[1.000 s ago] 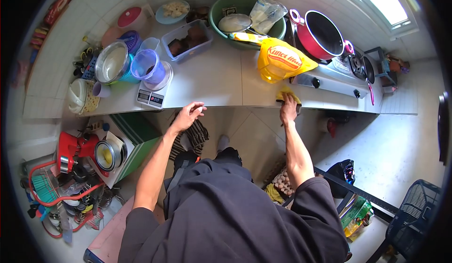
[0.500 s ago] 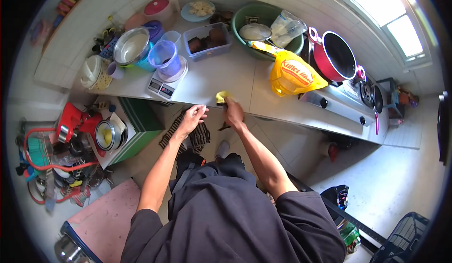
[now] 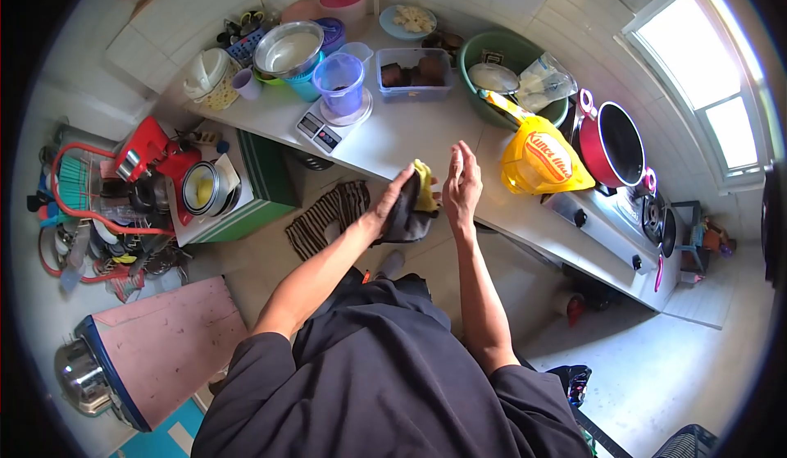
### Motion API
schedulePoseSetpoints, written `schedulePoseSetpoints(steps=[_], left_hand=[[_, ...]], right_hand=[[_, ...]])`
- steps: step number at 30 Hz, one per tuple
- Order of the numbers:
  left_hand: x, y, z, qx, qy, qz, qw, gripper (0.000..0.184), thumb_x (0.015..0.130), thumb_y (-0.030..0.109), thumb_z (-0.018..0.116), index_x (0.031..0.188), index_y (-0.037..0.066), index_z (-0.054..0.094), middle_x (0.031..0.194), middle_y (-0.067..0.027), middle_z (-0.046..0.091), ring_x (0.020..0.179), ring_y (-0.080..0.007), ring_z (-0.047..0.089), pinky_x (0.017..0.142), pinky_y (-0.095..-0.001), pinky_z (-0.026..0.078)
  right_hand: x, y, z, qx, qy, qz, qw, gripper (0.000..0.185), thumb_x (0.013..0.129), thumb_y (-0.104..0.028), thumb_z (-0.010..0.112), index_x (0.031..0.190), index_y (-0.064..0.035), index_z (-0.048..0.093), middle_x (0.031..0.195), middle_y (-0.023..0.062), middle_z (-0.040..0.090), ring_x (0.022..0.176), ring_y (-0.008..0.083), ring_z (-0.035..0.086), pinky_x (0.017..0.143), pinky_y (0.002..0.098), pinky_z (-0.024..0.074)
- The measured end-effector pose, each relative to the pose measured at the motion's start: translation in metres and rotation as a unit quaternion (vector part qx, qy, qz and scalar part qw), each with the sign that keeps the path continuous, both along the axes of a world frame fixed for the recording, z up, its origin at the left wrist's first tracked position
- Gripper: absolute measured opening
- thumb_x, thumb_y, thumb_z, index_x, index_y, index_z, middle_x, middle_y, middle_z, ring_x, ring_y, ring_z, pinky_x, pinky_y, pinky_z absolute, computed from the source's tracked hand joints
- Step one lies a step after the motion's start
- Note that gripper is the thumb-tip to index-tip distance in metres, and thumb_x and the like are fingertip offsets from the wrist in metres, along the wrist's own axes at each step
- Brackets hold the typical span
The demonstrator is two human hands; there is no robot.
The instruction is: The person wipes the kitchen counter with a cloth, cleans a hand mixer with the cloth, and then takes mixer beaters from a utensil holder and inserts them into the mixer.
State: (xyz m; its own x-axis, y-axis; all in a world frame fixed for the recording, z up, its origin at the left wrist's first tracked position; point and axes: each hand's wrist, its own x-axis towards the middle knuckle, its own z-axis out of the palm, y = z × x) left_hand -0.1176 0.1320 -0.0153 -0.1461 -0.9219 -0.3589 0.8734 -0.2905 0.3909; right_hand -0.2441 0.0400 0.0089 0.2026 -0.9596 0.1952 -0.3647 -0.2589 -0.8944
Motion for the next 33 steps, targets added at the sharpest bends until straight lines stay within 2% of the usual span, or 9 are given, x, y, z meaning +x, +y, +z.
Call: schedulePoseSetpoints(steps=[5,8,9,12,16,21,23,29,33], left_hand=[[-0.045,-0.020,-0.022,-0.047,-0.043,0.080,0.995,0.070,0.101,0.052,0.053,0.156,0.012,0.037,0.160,-0.0065,0.038,0.143,-0.0190,0.039,0.118,-0.0342,0.032],[-0.045,-0.025,-0.024,-0.054,-0.027,0.095,0.994,0.069,0.103,0.051,0.050,0.158,0.014,0.032,0.162,-0.0024,0.036,0.144,-0.0204,0.039,0.117,-0.0363,0.034],[-0.044,-0.025,-0.026,-0.027,-0.017,0.105,0.994,0.065,0.104,0.050,0.047,0.156,0.013,0.033,0.159,-0.0044,0.039,0.144,-0.0236,0.039,0.115,-0.0407,0.036],[-0.030,-0.026,-0.030,0.053,0.011,0.140,0.989,0.057,0.105,0.046,0.036,0.149,0.009,0.037,0.152,-0.0101,0.046,0.143,-0.0332,0.039,0.111,-0.0537,0.041],[-0.013,-0.016,-0.044,0.014,0.101,0.028,0.994,0.060,0.104,0.051,0.040,0.143,0.005,0.044,0.139,-0.0170,0.056,0.123,-0.0330,0.059,0.101,-0.0500,0.052],[-0.051,-0.021,-0.001,0.022,-0.009,0.093,0.995,0.050,0.100,0.058,0.053,0.124,0.014,0.061,0.110,-0.0002,0.068,0.095,-0.0150,0.066,0.092,-0.0310,0.052],[-0.047,-0.029,-0.038,-0.051,0.033,-0.001,0.998,0.047,0.101,0.060,0.051,0.113,0.016,0.062,0.103,0.0028,0.063,0.094,-0.0113,0.061,0.091,-0.0308,0.051],[-0.074,-0.017,0.016,-0.096,-0.047,-0.044,0.993,0.061,0.105,0.060,0.039,0.149,0.019,0.045,0.143,-0.0007,0.055,0.129,-0.0158,0.052,0.108,-0.0383,0.043],[-0.074,-0.012,0.007,-0.084,-0.093,-0.052,0.991,0.051,0.107,0.049,0.044,0.143,0.013,0.050,0.140,-0.0026,0.058,0.124,-0.0156,0.057,0.105,-0.0367,0.047]], right_hand=[[0.014,0.020,-0.039,-0.046,0.180,0.032,0.982,0.067,0.109,-0.049,0.017,0.160,-0.0053,0.022,0.167,0.0204,0.015,0.156,0.0343,0.002,0.122,0.0512,-0.0059],[0.012,0.039,-0.059,-0.020,0.126,0.064,0.990,0.065,0.110,-0.045,0.023,0.159,-0.0030,0.021,0.166,0.0220,0.017,0.156,0.0366,0.004,0.123,0.0505,-0.0013],[0.002,0.053,-0.043,0.000,0.095,0.166,0.982,0.061,0.099,-0.021,0.030,0.159,-0.0089,0.021,0.162,0.0368,0.006,0.148,0.0590,0.002,0.117,0.0704,0.0025],[-0.012,0.072,-0.038,-0.040,0.156,0.264,0.951,0.063,0.110,-0.039,0.028,0.159,-0.0013,0.018,0.166,0.0239,0.016,0.156,0.0367,0.008,0.124,0.0485,0.0030],[-0.047,0.056,0.016,0.122,0.022,0.270,0.955,0.035,0.101,-0.019,0.056,0.132,-0.0045,0.063,0.137,0.0251,0.058,0.134,0.0395,0.050,0.114,0.0453,0.0376],[-0.028,0.063,-0.007,-0.112,0.248,0.085,0.958,0.065,0.100,-0.048,0.051,0.156,-0.0187,0.035,0.163,0.0165,0.024,0.151,0.0410,0.018,0.119,0.0632,0.0021],[-0.032,0.052,-0.014,-0.091,0.160,0.033,0.982,0.054,0.099,-0.040,0.056,0.147,-0.0173,0.046,0.152,0.0170,0.040,0.142,0.0403,0.033,0.116,0.0563,0.0209],[-0.039,0.019,-0.027,-0.096,0.132,-0.099,0.982,0.038,0.102,-0.036,0.057,0.120,-0.0033,0.057,0.117,0.0196,0.058,0.110,0.0406,0.053,0.094,0.0513,0.0409],[-0.052,0.001,-0.014,-0.006,-0.053,-0.059,0.997,0.038,0.106,-0.038,0.052,0.107,-0.0006,0.059,0.089,0.0132,0.063,0.081,0.0267,0.062,0.076,0.0410,0.0504]])
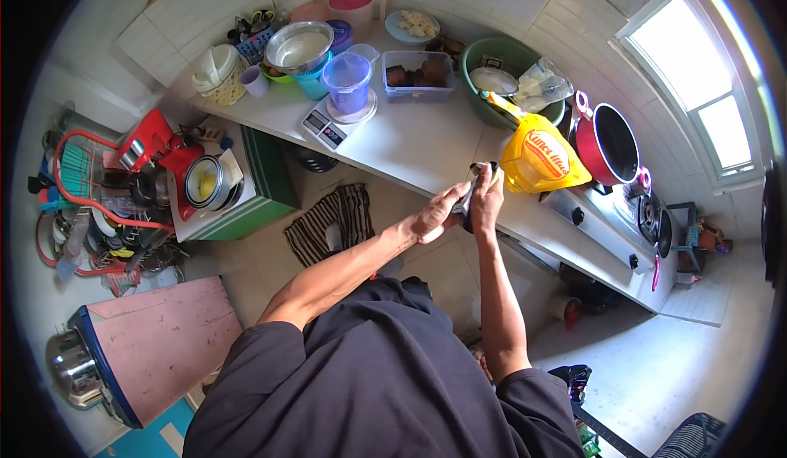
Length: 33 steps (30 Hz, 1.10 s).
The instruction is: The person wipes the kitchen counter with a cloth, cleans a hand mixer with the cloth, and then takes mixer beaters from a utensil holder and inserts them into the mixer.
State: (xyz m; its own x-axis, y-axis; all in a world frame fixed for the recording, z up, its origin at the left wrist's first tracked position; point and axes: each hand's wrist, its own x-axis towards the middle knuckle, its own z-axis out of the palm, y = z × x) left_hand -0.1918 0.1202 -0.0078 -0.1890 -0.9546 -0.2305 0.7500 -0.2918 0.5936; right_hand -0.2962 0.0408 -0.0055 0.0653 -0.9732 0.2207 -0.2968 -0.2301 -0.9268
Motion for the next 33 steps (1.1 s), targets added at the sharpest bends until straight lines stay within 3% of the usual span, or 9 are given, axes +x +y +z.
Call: schedulePoseSetpoints(steps=[4,6,8,9,14,17,19,22,33], left_hand=[[0.017,0.012,0.024,-0.021,-0.048,-0.001,0.999,0.057,0.104,0.047,0.053,0.142,0.005,0.046,0.139,-0.0100,0.058,0.121,-0.0184,0.060,0.104,-0.0368,0.048],[0.017,0.012,0.020,0.015,-0.146,0.044,0.988,0.067,0.101,0.050,0.058,0.148,0.005,0.038,0.146,-0.0111,0.052,0.130,-0.0192,0.053,0.107,-0.0354,0.044],[0.014,0.002,0.018,0.053,-0.209,0.068,0.974,0.077,0.099,0.052,0.061,0.154,0.007,0.029,0.150,-0.0110,0.047,0.136,-0.0193,0.047,0.109,-0.0340,0.041],[0.009,-0.001,0.018,0.023,-0.197,0.084,0.976,0.081,0.098,0.053,0.061,0.156,0.008,0.026,0.150,-0.0104,0.045,0.137,-0.0190,0.045,0.110,-0.0336,0.039],[-0.021,-0.015,0.009,-0.016,-0.080,0.280,0.956,0.056,0.103,0.040,0.059,0.145,0.011,0.037,0.121,-0.0067,0.058,0.107,-0.0161,0.059,0.088,-0.0298,0.052],[-0.015,-0.013,0.016,0.091,-0.034,0.342,0.935,0.042,0.104,0.038,0.057,0.130,0.006,0.049,0.102,-0.0080,0.064,0.084,-0.0182,0.065,0.070,-0.0314,0.057],[-0.010,-0.006,0.010,0.105,-0.097,0.373,0.917,0.040,0.105,0.037,0.053,0.129,0.005,0.055,0.106,-0.0063,0.065,0.091,-0.0162,0.064,0.080,-0.0320,0.053],[0.005,-0.008,-0.015,0.081,-0.213,0.424,0.877,0.033,0.105,0.030,0.052,0.122,0.001,0.054,0.103,-0.0079,0.064,0.087,-0.0169,0.063,0.075,-0.0336,0.051],[0.058,-0.008,-0.055,0.048,-0.244,0.487,0.837,0.034,0.106,0.029,0.050,0.120,-0.001,0.048,0.106,-0.0133,0.061,0.095,-0.0201,0.059,0.082,-0.0367,0.048]], right_hand=[[-0.040,-0.030,-0.003,0.377,-0.453,0.045,0.807,0.032,0.099,-0.042,0.056,0.105,-0.0116,0.064,0.085,0.0018,0.064,0.077,0.0171,0.063,0.066,0.0297,0.0507],[-0.044,-0.028,0.000,-0.041,-0.038,0.146,0.988,0.027,0.091,-0.031,0.066,0.107,-0.0096,0.066,0.089,0.0030,0.068,0.083,0.0195,0.067,0.071,0.0313,0.0536],[-0.032,-0.019,0.007,-0.251,0.186,0.138,0.940,0.034,0.082,-0.020,0.073,0.112,-0.0040,0.066,0.100,0.0051,0.072,0.093,0.0211,0.070,0.082,0.0321,0.0556],[-0.016,-0.005,0.019,-0.043,-0.091,0.210,0.973,0.038,0.087,-0.023,0.068,0.118,-0.0015,0.064,0.111,0.0071,0.071,0.099,0.0208,0.069,0.091,0.0333,0.0540],[0.029,0.006,-0.075,0.381,-0.483,0.234,0.753,0.048,0.101,-0.044,0.055,0.126,-0.0037,0.061,0.119,0.0084,0.067,0.104,0.0203,0.063,0.096,0.0312,0.0506],[0.049,0.019,-0.103,0.530,-0.682,0.245,0.441,0.048,0.102,-0.046,0.053,0.131,-0.0080,0.057,0.122,0.0079,0.063,0.107,0.0183,0.060,0.094,0.0321,0.0501],[0.049,0.031,-0.073,0.478,-0.434,0.235,0.727,0.057,0.102,-0.048,0.051,0.145,-0.0102,0.048,0.138,0.0093,0.057,0.122,0.0201,0.056,0.102,0.0343,0.0461],[0.045,0.056,-0.020,0.429,-0.312,0.208,0.822,0.069,0.103,-0.049,0.049,0.157,-0.0098,0.035,0.154,0.0107,0.044,0.138,0.0229,0.045,0.113,0.0370,0.0373],[0.070,0.074,0.010,0.367,-0.193,0.291,0.862,0.062,0.106,-0.038,0.050,0.157,-0.0076,0.033,0.157,0.0070,0.039,0.145,0.0201,0.034,0.121,0.0349,0.0199]])
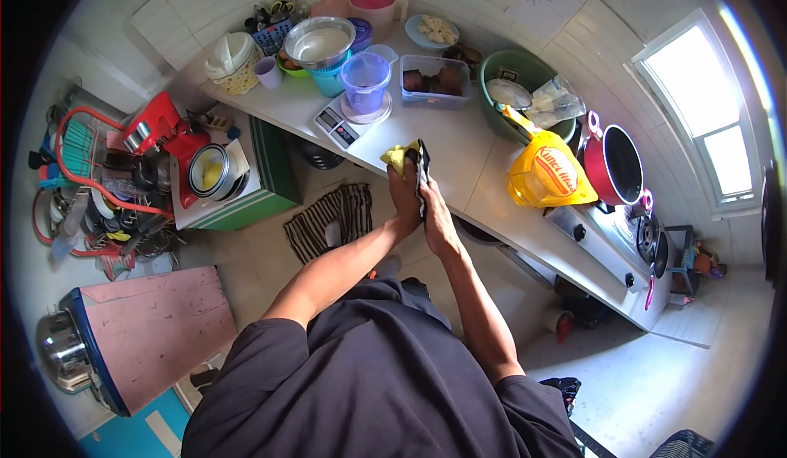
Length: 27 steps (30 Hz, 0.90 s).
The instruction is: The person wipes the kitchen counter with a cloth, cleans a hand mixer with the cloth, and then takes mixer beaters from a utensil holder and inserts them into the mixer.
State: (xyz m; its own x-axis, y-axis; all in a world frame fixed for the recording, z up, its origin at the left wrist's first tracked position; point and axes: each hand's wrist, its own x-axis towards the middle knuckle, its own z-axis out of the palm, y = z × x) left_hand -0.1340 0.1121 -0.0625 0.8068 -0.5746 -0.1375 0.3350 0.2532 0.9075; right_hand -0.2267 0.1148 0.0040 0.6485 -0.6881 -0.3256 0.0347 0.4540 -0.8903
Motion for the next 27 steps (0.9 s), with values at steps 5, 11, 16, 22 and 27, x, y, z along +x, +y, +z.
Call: schedulePoseSetpoints(steps=[5,11,16,22,27], left_hand=[[0.027,0.000,0.006,0.100,-0.066,0.065,0.991,0.041,0.101,0.035,0.058,0.112,-0.004,0.054,0.095,-0.0163,0.065,0.081,-0.0256,0.062,0.076,-0.0419,0.050],[0.065,-0.004,-0.034,0.221,-0.092,0.124,0.963,0.048,0.096,0.039,0.062,0.109,-0.007,0.059,0.092,-0.0231,0.068,0.082,-0.0369,0.066,0.075,-0.0458,0.051],[0.119,0.013,-0.037,0.200,-0.052,0.184,0.961,0.048,0.097,0.037,0.062,0.121,-0.004,0.058,0.111,-0.0241,0.068,0.098,-0.0382,0.067,0.085,-0.0443,0.052],[0.193,0.049,-0.015,0.165,-0.044,0.223,0.960,0.033,0.100,0.021,0.064,0.121,-0.003,0.057,0.111,-0.0100,0.069,0.100,-0.0182,0.067,0.086,-0.0295,0.052],[0.265,0.060,-0.023,0.160,-0.018,0.247,0.955,0.041,0.099,0.029,0.067,0.120,-0.004,0.056,0.107,-0.0107,0.068,0.098,-0.0178,0.067,0.085,-0.0312,0.052]], right_hand=[[0.007,0.005,-0.010,-0.036,-0.031,0.039,0.998,0.057,0.105,-0.028,0.053,0.153,-0.0029,0.037,0.152,0.0064,0.043,0.141,0.0177,0.037,0.119,0.0328,0.0251],[0.020,0.001,0.012,-0.067,-0.004,0.112,0.991,0.051,0.104,-0.028,0.058,0.144,0.0013,0.049,0.138,0.0091,0.057,0.131,0.0171,0.050,0.114,0.0329,0.0328],[0.031,-0.012,0.013,-0.096,0.024,0.122,0.988,0.037,0.102,-0.029,0.062,0.124,-0.0001,0.064,0.130,0.0096,0.063,0.124,0.0160,0.055,0.111,0.0329,0.0376],[0.056,-0.038,0.013,-0.068,0.066,0.036,0.995,0.036,0.104,-0.037,0.058,0.113,-0.0036,0.067,0.123,0.0086,0.068,0.113,0.0188,0.064,0.103,0.0358,0.0463],[0.080,-0.054,0.012,-0.009,0.054,-0.012,0.998,0.041,0.105,-0.042,0.055,0.118,-0.0042,0.063,0.116,0.0082,0.069,0.107,0.0197,0.066,0.095,0.0361,0.0509]])
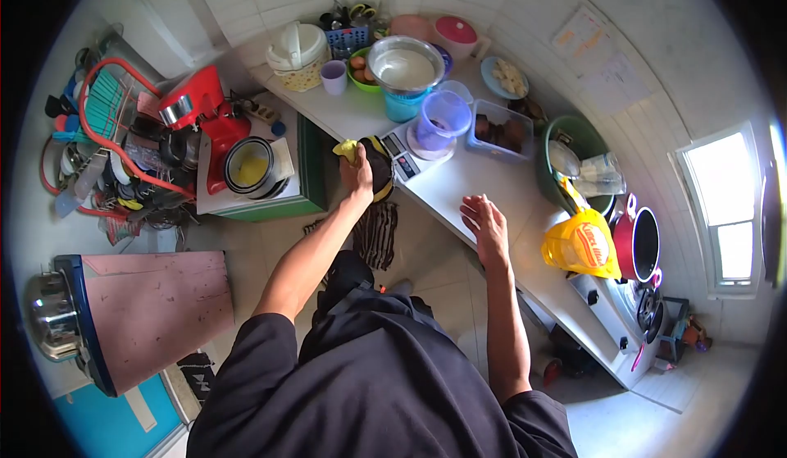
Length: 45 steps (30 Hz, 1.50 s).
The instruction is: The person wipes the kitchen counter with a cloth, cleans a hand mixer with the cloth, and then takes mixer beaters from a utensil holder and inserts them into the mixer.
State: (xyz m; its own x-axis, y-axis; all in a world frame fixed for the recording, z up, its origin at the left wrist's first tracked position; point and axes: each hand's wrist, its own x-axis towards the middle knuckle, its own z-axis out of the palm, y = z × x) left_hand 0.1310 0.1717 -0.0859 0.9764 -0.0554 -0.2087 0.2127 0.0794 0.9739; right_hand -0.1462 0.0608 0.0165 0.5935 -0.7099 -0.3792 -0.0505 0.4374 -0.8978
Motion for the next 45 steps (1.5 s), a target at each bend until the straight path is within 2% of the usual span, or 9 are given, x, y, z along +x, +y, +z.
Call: schedulePoseSetpoints(steps=[8,19,21,24,27,33,34,41,45], left_hand=[[0.084,-0.002,-0.015,0.054,0.090,-0.029,0.994,0.046,0.092,0.032,0.066,0.120,-0.004,0.055,0.099,-0.0101,0.065,0.084,-0.0202,0.063,0.076,-0.0345,0.051],[0.174,-0.025,-0.059,-0.110,0.161,-0.158,0.968,0.057,0.081,0.028,0.073,0.124,-0.005,0.054,0.114,-0.0156,0.061,0.103,-0.0238,0.060,0.090,-0.0365,0.048],[0.180,-0.032,-0.065,-0.030,0.127,-0.199,0.971,0.067,0.081,0.033,0.078,0.130,-0.004,0.051,0.121,-0.0190,0.060,0.111,-0.0293,0.060,0.094,-0.0401,0.049],[0.177,-0.035,-0.081,0.249,0.021,-0.187,0.950,0.077,0.079,0.038,0.082,0.134,-0.002,0.048,0.127,-0.0237,0.057,0.117,-0.0363,0.058,0.098,-0.0436,0.049],[0.177,-0.032,-0.084,0.229,-0.005,-0.196,0.954,0.082,0.078,0.041,0.084,0.139,0.001,0.045,0.131,-0.0269,0.055,0.119,-0.0410,0.056,0.099,-0.0472,0.050],[0.185,-0.020,-0.055,0.234,0.062,-0.225,0.944,0.047,0.081,0.045,0.081,0.111,0.010,0.070,0.123,-0.0091,0.064,0.117,-0.0315,0.060,0.093,-0.0476,0.050],[0.187,-0.018,-0.057,0.249,0.017,-0.221,0.943,0.037,0.083,0.046,0.079,0.094,0.012,0.075,0.115,-0.0040,0.068,0.111,-0.0293,0.063,0.091,-0.0467,0.050],[0.182,-0.020,-0.050,0.130,-0.143,-0.249,0.949,0.036,0.093,0.040,0.072,0.094,0.004,0.073,0.104,-0.0114,0.071,0.098,-0.0274,0.067,0.090,-0.0394,0.051],[0.176,-0.019,-0.010,0.057,-0.086,-0.307,0.946,0.040,0.100,0.037,0.064,0.093,-0.002,0.070,0.090,-0.0102,0.074,0.088,-0.0209,0.068,0.087,-0.0335,0.051]], right_hand=[[0.056,-0.013,-0.013,0.007,0.036,-0.041,0.998,0.045,0.103,-0.039,0.060,0.132,-0.0044,0.058,0.122,0.0114,0.068,0.108,0.0211,0.066,0.096,0.0370,0.0513],[0.089,-0.008,-0.013,-0.006,0.084,-0.105,0.991,0.050,0.102,-0.040,0.061,0.136,-0.0038,0.055,0.124,0.0125,0.067,0.110,0.0220,0.066,0.096,0.0371,0.0524],[0.088,-0.005,-0.013,0.005,0.094,-0.121,0.988,0.050,0.101,-0.039,0.063,0.136,-0.0041,0.055,0.123,0.0122,0.067,0.110,0.0218,0.066,0.096,0.0371,0.0524],[0.090,-0.001,-0.013,0.007,0.104,-0.134,0.985,0.048,0.100,-0.038,0.065,0.134,-0.0049,0.056,0.123,0.0112,0.067,0.109,0.0210,0.067,0.095,0.0364,0.0524],[0.093,0.001,-0.013,0.002,0.102,-0.148,0.984,0.045,0.098,-0.037,0.068,0.130,-0.0062,0.058,0.120,0.0089,0.068,0.107,0.0197,0.067,0.094,0.0350,0.0522],[0.103,0.000,-0.016,-0.008,0.115,-0.211,0.971,0.036,0.094,-0.037,0.074,0.115,-0.0092,0.064,0.109,0.0021,0.070,0.100,0.0142,0.067,0.090,0.0315,0.0510],[0.103,-0.001,-0.018,-0.012,0.119,-0.222,0.968,0.034,0.094,-0.036,0.075,0.113,-0.0095,0.065,0.106,0.0011,0.070,0.099,0.0133,0.066,0.090,0.0311,0.0507],[0.111,0.005,-0.008,0.005,0.121,-0.245,0.962,0.041,0.098,-0.043,0.067,0.116,-0.0069,0.069,0.106,0.0014,0.071,0.098,0.0112,0.065,0.090,0.0307,0.0498],[0.111,-0.003,-0.023,-0.017,0.139,-0.227,0.964,0.046,0.100,-0.045,0.063,0.122,-0.0055,0.066,0.116,0.0057,0.069,0.106,0.0172,0.065,0.099,0.0353,0.0473]])
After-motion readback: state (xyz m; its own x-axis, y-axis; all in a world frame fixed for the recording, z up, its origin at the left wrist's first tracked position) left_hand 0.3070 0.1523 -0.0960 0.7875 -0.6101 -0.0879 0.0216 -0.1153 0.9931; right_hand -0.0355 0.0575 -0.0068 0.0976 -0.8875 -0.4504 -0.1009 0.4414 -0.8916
